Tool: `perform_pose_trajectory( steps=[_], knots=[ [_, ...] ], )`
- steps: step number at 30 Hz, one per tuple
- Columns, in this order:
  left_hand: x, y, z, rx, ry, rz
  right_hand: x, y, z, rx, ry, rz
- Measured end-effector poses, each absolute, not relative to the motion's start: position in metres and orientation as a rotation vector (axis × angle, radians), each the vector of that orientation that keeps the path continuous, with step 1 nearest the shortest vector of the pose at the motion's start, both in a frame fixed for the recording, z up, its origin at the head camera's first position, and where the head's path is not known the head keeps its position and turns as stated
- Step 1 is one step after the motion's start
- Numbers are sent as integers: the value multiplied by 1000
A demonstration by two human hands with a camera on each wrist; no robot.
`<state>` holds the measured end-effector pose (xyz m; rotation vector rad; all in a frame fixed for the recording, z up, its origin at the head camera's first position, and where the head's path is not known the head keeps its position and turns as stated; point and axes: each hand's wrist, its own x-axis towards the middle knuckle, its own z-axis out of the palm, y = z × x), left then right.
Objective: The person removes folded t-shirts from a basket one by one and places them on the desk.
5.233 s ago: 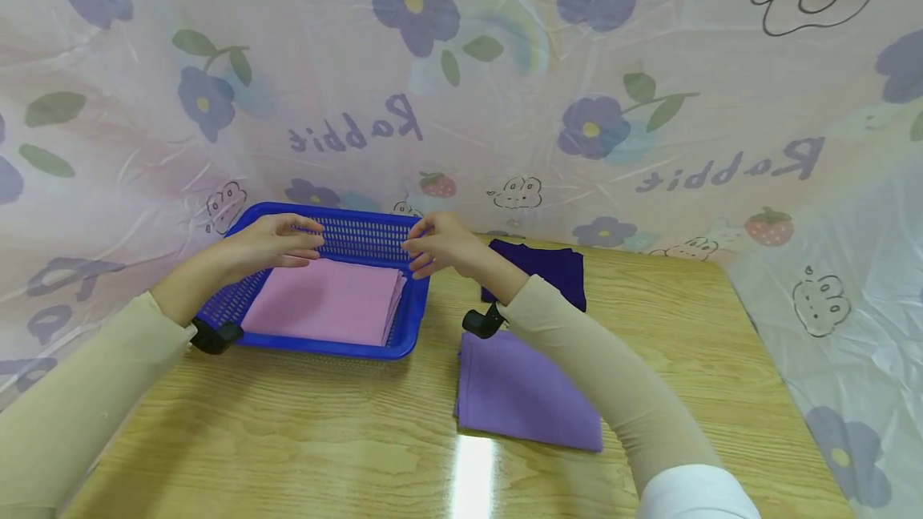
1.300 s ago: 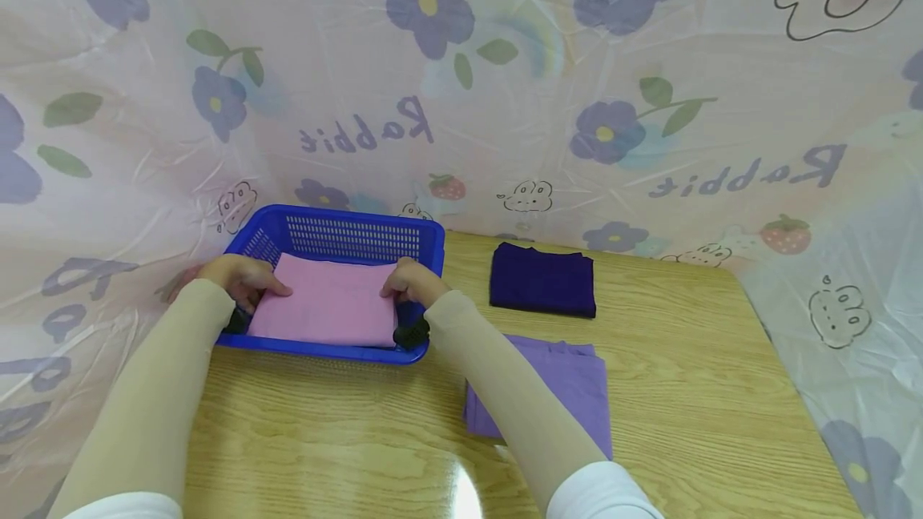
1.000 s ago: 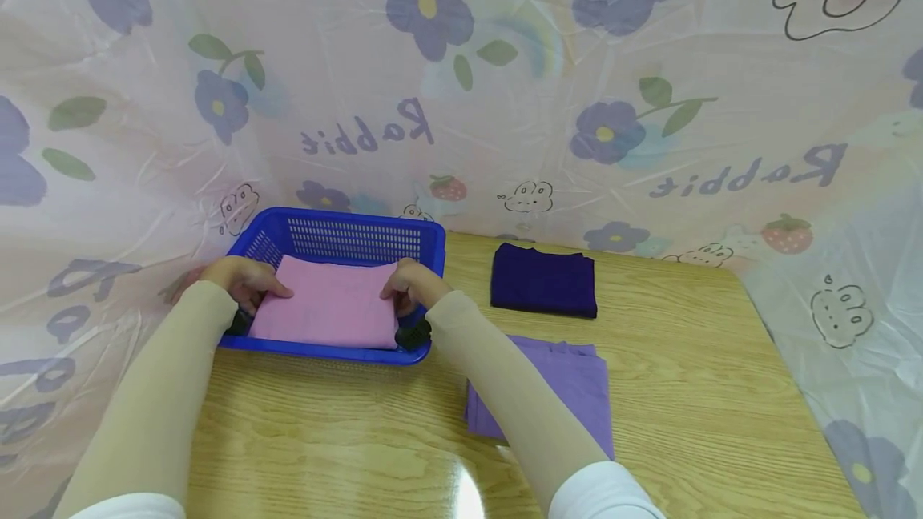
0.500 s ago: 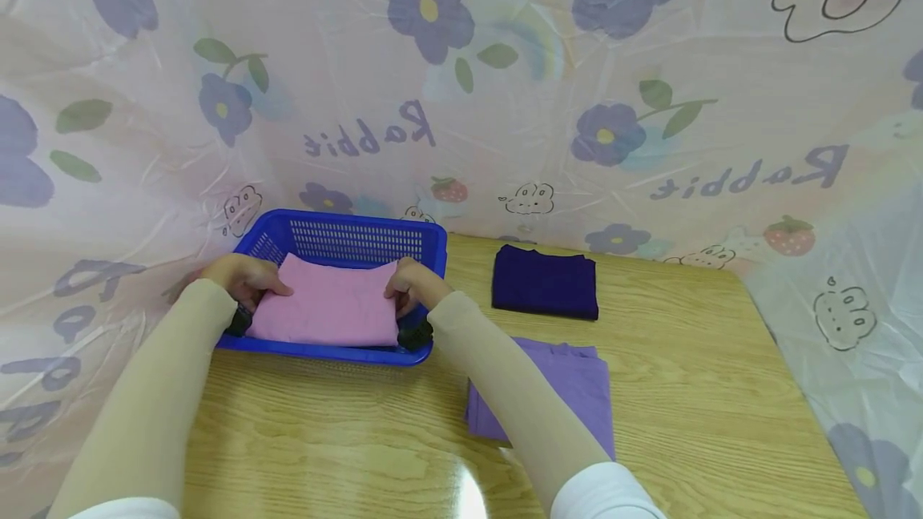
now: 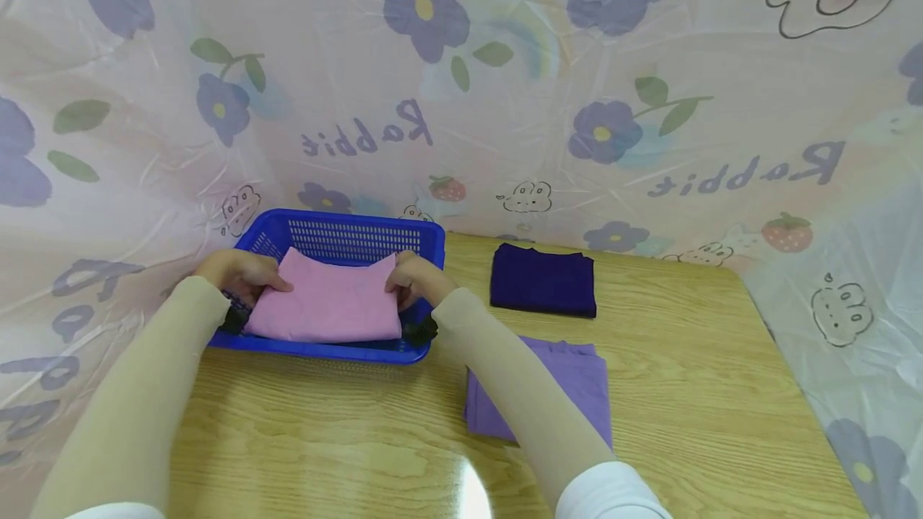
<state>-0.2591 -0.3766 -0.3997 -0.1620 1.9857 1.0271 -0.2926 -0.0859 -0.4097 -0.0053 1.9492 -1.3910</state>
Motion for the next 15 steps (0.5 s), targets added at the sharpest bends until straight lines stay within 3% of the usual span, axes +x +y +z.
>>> perform_pose_trajectory(
  steps=[15],
  knots=[
    [-254, -378, -378, -89, 2043, 1046, -301, -75, -399, -86, 1953, -1390]
  ],
)
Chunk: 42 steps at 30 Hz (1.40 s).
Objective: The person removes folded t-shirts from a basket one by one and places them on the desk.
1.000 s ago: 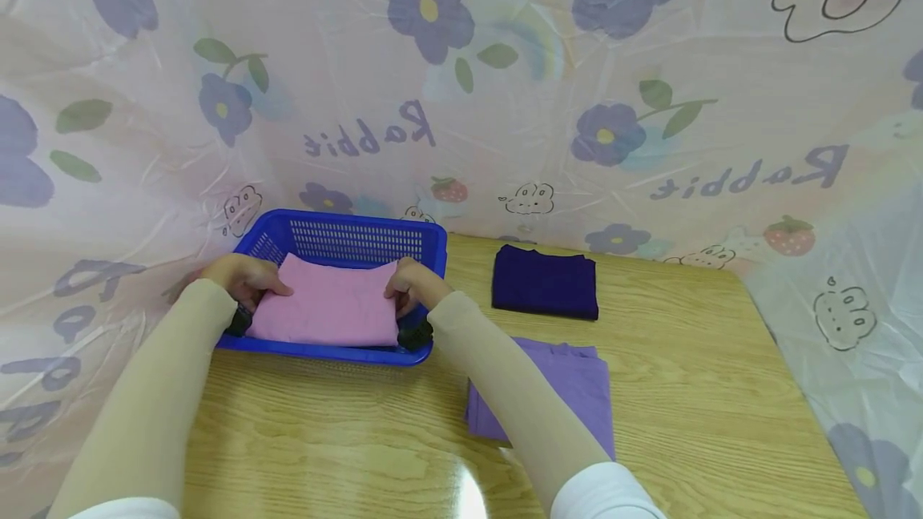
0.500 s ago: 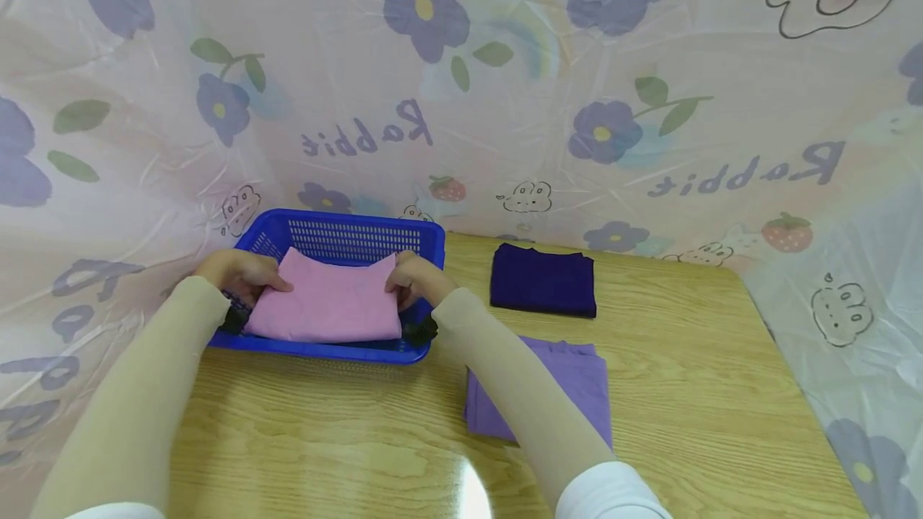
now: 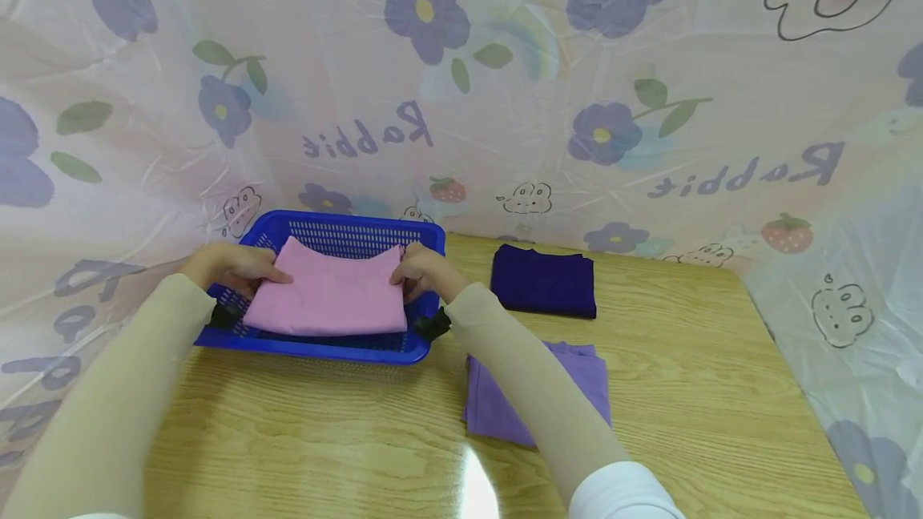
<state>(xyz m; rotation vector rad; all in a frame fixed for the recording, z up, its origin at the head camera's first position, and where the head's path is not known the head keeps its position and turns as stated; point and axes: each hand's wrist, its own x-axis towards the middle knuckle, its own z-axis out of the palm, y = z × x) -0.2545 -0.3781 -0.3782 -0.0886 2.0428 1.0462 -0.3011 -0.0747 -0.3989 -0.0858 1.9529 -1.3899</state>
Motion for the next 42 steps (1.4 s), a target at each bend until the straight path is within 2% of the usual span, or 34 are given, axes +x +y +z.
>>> perform_pose_trajectory(
  steps=[28, 42],
  knots=[
    [-238, -357, -339, 126, 2124, 1268, -303, -20, -351, -222, 1800, -1500],
    [-232, -322, -327, 284, 2142, 1381, -300, 26, -332, -353, 1872, -1482]
  ],
)
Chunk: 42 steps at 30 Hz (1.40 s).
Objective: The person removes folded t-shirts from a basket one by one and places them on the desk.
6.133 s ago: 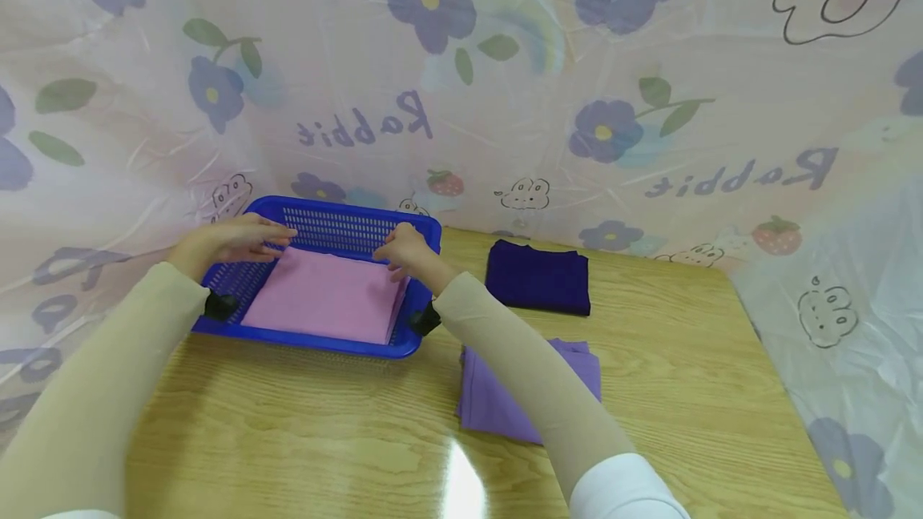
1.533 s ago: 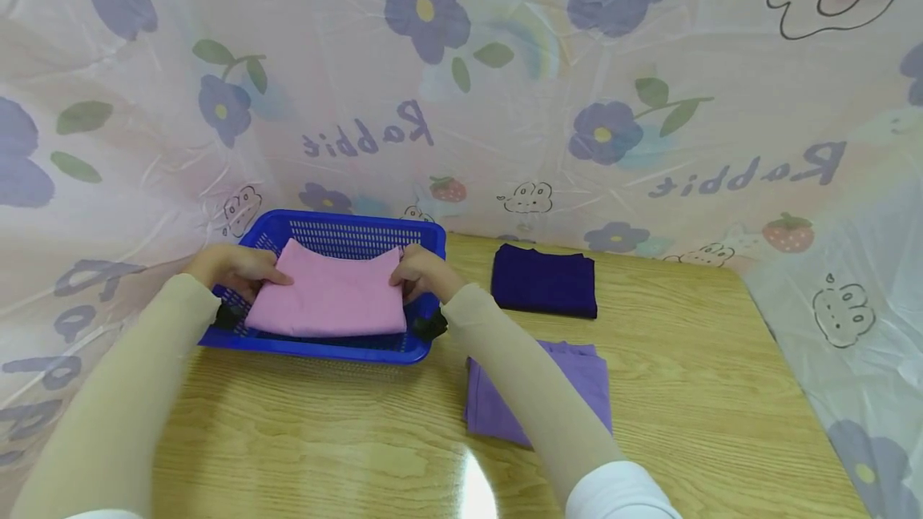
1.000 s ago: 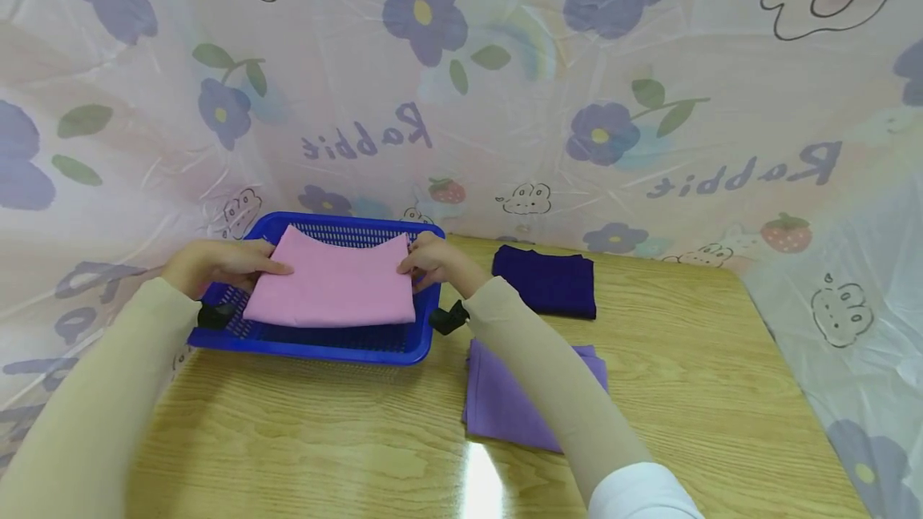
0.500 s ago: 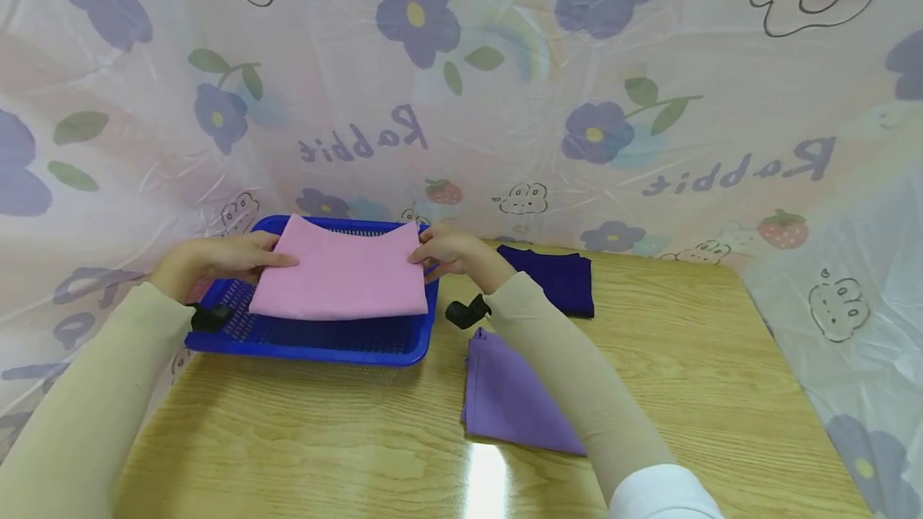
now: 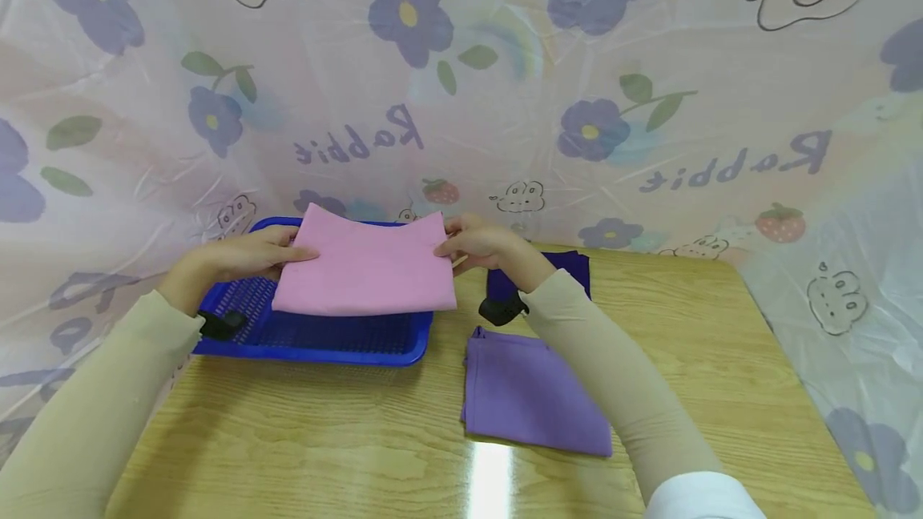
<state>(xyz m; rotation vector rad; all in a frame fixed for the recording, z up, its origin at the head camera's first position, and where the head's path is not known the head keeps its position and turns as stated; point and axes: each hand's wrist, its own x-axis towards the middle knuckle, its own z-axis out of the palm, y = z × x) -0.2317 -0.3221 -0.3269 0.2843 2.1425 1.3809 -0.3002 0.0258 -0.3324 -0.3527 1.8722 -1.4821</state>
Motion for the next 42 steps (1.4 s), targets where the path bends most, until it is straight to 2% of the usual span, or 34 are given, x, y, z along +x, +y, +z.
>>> perform_pose_trajectory(
  steps=[25, 42],
  knots=[
    [-229, -253, -326, 337, 2116, 1489, -284, 107, -316, -406, 1952, -1456],
    [-243, -205, -332, 421, 2053, 1470, -275, 165, -319, -371, 1961, -1467]
  ],
)
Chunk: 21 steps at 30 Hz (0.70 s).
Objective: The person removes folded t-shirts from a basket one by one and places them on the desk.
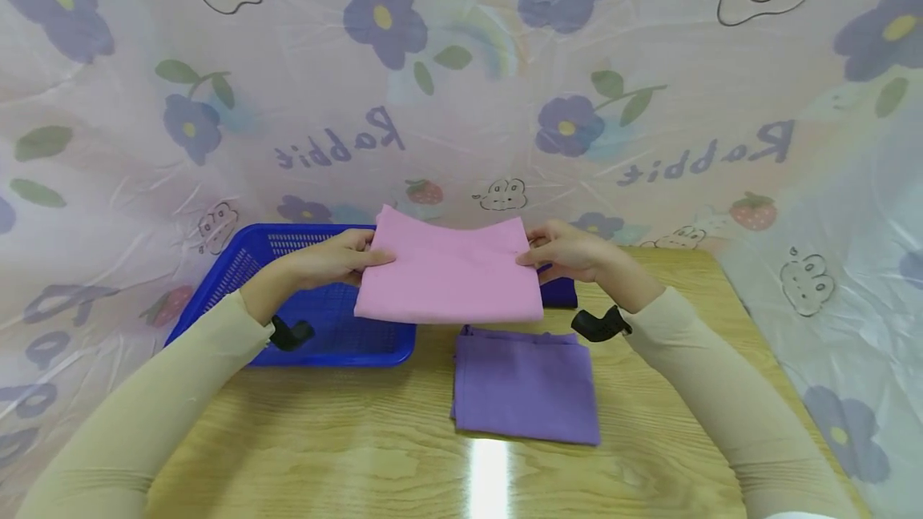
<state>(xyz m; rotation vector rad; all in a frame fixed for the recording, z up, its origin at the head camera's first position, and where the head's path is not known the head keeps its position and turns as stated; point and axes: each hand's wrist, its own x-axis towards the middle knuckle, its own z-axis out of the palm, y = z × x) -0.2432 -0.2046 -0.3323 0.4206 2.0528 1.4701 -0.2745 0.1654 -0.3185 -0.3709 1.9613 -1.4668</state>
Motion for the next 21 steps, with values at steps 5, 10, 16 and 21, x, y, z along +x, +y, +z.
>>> perform_pose_trajectory(
  steps=[5, 10, 16, 21],
  knots=[
    [-245, -190, -335, 416, 2038, 1478, -271, 180, -317, -360, 1972, -1463],
    [-245, -179, -335, 416, 2032, 1476, -268, 191, -316, -350, 1983, -1458],
    [-247, -169, -339, 422, 2019, 1484, -266, 203, -317, -355, 1963, -1490],
    [-249, -159, -341, 420, 2005, 1496, -265, 213, -317, -352, 1959, -1489]
  ],
)
